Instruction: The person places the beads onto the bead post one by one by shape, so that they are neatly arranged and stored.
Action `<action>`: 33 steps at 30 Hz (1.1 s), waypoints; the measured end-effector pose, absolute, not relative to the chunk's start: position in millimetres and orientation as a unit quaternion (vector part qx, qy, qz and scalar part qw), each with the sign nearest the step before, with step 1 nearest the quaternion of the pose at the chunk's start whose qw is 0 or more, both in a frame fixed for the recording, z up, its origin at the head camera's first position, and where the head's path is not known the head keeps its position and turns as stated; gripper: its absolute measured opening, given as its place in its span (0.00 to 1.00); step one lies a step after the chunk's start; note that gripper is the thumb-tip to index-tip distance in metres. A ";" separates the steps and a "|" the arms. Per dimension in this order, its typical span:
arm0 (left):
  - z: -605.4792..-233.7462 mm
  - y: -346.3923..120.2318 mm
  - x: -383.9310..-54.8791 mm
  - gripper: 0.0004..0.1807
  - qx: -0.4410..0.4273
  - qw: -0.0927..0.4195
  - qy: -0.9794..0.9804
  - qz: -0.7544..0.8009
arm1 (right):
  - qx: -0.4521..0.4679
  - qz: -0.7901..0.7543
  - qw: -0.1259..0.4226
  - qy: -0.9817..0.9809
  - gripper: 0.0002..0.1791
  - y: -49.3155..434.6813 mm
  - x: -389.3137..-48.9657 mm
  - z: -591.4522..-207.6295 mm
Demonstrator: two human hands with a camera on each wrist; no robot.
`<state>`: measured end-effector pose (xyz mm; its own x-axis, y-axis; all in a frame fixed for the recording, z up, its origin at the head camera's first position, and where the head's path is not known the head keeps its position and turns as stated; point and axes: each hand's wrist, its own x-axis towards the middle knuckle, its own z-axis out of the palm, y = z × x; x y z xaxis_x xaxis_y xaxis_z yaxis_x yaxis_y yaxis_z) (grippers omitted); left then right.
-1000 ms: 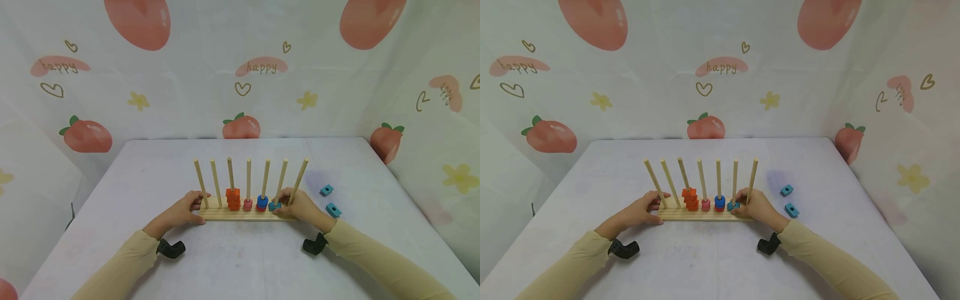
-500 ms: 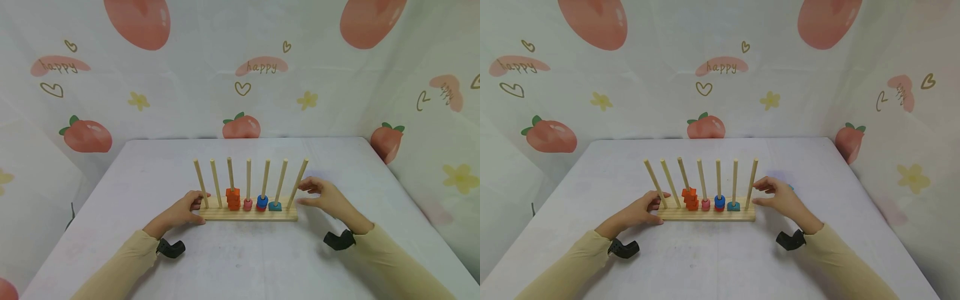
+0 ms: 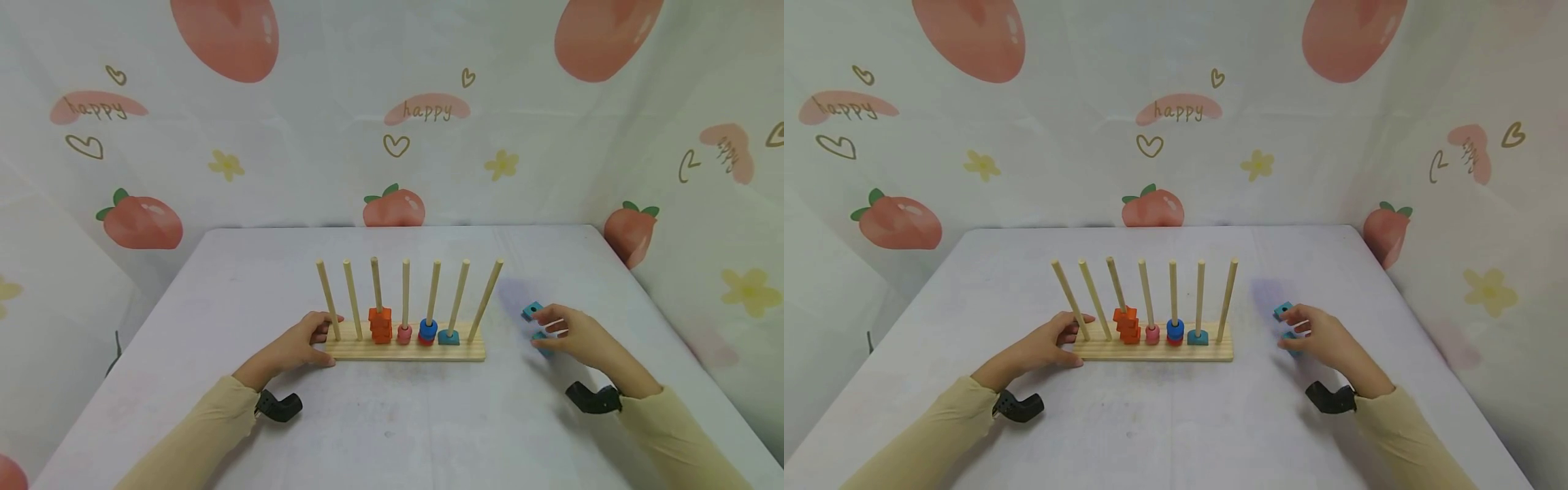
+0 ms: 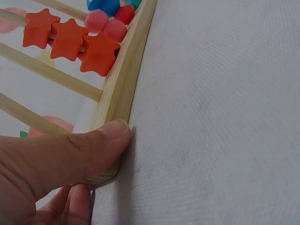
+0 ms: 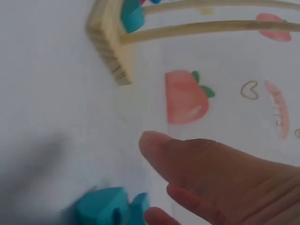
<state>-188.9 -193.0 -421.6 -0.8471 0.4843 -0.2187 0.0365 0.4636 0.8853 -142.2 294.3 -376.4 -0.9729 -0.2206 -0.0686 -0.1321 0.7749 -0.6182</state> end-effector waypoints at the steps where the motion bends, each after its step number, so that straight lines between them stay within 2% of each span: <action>1: -421.4 -193.0 -188.8 0.44 0.161 0.227 0.824 0.493 | -0.090 -0.316 0.073 0.942 0.26 295.6 -142.5 -379.7; 10: -420.2 -192.2 -188.1 0.43 0.169 0.227 0.818 0.501 | -0.058 -0.278 0.086 0.955 0.25 300.2 -148.5 -400.8; 20: -418.8 -191.9 -187.7 0.43 0.167 0.226 0.821 0.497 | -0.068 -0.267 0.087 0.957 0.16 294.8 -153.4 -390.3; 26: -419.5 -192.6 -188.1 0.44 0.166 0.223 0.826 0.490 | -0.063 -0.304 0.037 0.950 0.17 284.6 -158.0 -364.4; 33: -420.1 -193.0 -187.9 0.43 0.161 0.224 0.827 0.490 | -0.076 -0.372 -0.070 0.923 0.19 267.2 -160.4 -326.9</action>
